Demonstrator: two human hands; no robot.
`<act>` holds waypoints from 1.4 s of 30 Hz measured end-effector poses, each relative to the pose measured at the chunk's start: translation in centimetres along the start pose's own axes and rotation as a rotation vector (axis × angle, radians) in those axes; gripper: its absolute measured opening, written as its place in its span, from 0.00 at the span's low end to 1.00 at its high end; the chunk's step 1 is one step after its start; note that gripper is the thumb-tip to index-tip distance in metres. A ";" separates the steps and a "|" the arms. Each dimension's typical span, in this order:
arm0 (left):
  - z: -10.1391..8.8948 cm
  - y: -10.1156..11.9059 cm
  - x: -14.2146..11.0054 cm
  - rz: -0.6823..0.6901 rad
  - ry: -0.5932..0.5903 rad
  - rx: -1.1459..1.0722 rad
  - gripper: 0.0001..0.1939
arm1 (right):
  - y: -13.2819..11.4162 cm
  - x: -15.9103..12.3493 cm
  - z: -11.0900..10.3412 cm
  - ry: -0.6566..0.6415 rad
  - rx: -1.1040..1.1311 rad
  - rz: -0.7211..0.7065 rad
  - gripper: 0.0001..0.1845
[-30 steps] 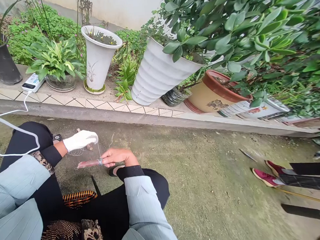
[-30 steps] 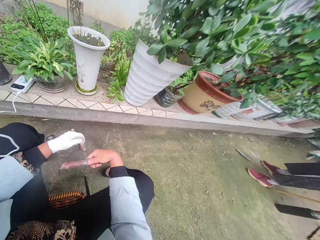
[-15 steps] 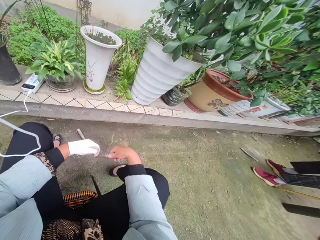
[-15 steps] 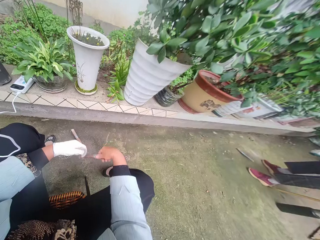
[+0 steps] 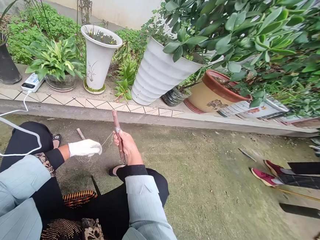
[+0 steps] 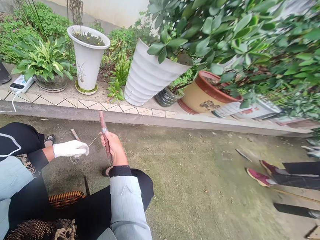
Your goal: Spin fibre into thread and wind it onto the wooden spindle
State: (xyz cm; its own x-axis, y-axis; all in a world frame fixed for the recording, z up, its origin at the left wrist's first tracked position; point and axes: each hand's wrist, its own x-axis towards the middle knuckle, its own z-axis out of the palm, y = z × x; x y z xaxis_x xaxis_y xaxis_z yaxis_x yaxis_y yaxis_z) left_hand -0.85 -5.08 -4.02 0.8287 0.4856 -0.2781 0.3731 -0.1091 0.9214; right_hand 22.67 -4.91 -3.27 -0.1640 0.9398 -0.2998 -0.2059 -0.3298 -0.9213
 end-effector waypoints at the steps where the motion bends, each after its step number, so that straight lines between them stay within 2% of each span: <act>1: 0.0 0.2 0.0 0.014 -0.020 0.028 0.17 | 0.2 0.3 -0.3 0.071 -0.053 0.011 0.29; 3: 0.0 0.7 -0.2 0.073 -0.061 0.111 0.16 | 0.4 0.8 -0.9 0.175 -0.291 0.069 0.25; 4: -0.1 0.9 -0.3 0.103 -0.081 0.146 0.15 | 0.5 0.9 -1.2 0.184 -0.463 0.119 0.23; 5: -0.4 1.1 -0.5 0.133 -0.091 0.177 0.15 | 0.6 0.9 -1.5 0.152 -0.652 0.186 0.20; 6: -0.7 1.2 -0.6 0.158 -0.080 0.207 0.14 | 0.7 0.8 -1.6 0.069 -0.834 0.279 0.19; 8: -1.7 1.1 -0.7 0.185 -0.003 0.282 0.14 | 0.7 0.4 -1.3 -0.257 -1.055 0.502 0.18; 10: -2.9 0.5 -0.8 0.174 0.114 0.390 0.15 | 0.4 -0.2 -0.6 -0.652 -1.013 0.655 0.16; 11: -3.4 0.1 -0.8 0.145 0.167 0.428 0.16 | 0.2 -0.6 -0.1 -0.815 -0.918 0.666 0.17; 12: -3.8 -0.3 -0.8 0.105 0.224 0.469 0.16 | -0.1 -0.9 0.4 -0.925 -0.801 0.626 0.18; 13: -4.1 -0.7 -0.8 0.068 0.289 0.498 0.16 | -0.4 -1.3 0.8 -0.975 -0.682 0.549 0.20; 14: -4.2 -1.0 -0.7 0.048 0.321 0.512 0.16 | -0.7 -1.7 1.0 -0.975 -0.574 0.458 0.22; 16: -3.8 -1.2 -0.6 0.051 0.301 0.496 0.15 | -1.2 -2.2 1.3 -0.871 -0.395 0.279 0.24; 20: -1.5 -0.5 -0.2 0.149 0.081 0.443 0.14 | -1.0 -2.0 1.0 -0.460 -0.215 0.089 0.29; 22: -0.6 0.1 -0.1 0.170 0.070 0.414 0.13 | -0.3 -1.4 0.8 -0.253 -0.212 0.059 0.28; 24: -0.1 0.4 -0.1 0.179 0.069 0.398 0.12 | 0.4 -0.6 0.6 -0.095 -0.355 0.086 0.25; 26: 0.0 0.4 -0.2 0.183 0.057 0.397 0.12 | 1.0 0.1 0.5 -0.006 -0.689 0.158 0.21; 27: 0.0 0.4 -0.2 0.184 0.053 0.399 0.12 | 1.3 0.4 0.6 -0.007 -0.892 0.203 0.18; 28: 0.0 0.3 -0.3 0.185 0.050 0.403 0.12 | 1.6 0.5 0.8 -0.057 -1.077 0.261 0.17; 29: 0.0 0.2 -0.3 0.185 0.052 0.410 0.11 | 1.8 0.5 1.0 -0.164 -1.214 0.337 0.16; 31: 0.0 -0.1 -0.3 0.187 0.063 0.425 0.11 | 2.1 0.3 1.6 -0.499 -1.276 0.528 0.15; 33: -0.2 -0.4 -0.2 0.191 0.080 0.440 0.10 | 1.9 -0.2 2.2 -0.831 -1.102 0.654 0.15; 34: -0.3 -0.5 -0.1 0.195 0.094 0.451 0.10 | 1.6 -0.6 2.5 -0.938 -0.979 0.649 0.15; 36: -0.6 -0.8 0.1 0.193 0.132 0.457 0.11 | 0.7 -1.2 2.7 -1.014 -0.755 0.522 0.17; 37: -0.7 -0.9 0.3 0.182 0.153 0.442 0.13 | 0.2 -1.5 2.6 -0.976 -0.661 0.425 0.17; 38: -0.9 -1.0 0.4 0.166 0.168 0.411 0.14 | -0.3 -1.7 2.5 -0.876 -0.571 0.319 0.18; 40: -0.9 -0.9 0.5 0.123 0.160 0.309 0.16 | -0.8 -1.6 1.9 -0.544 -0.415 0.120 0.21; 42: -0.8 -0.6 0.5 0.098 0.129 0.227 0.16 | -0.6 -1.1 1.2 -0.206 -0.354 0.005 0.22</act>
State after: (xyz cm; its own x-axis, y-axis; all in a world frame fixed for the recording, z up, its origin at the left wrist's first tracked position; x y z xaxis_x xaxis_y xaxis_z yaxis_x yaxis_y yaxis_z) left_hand -0.97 -4.07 -4.52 0.8108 0.5683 -0.1403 0.3901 -0.3457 0.8534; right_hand 21.82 -5.88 -2.07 -0.3611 0.8889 -0.2820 0.1345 -0.2496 -0.9590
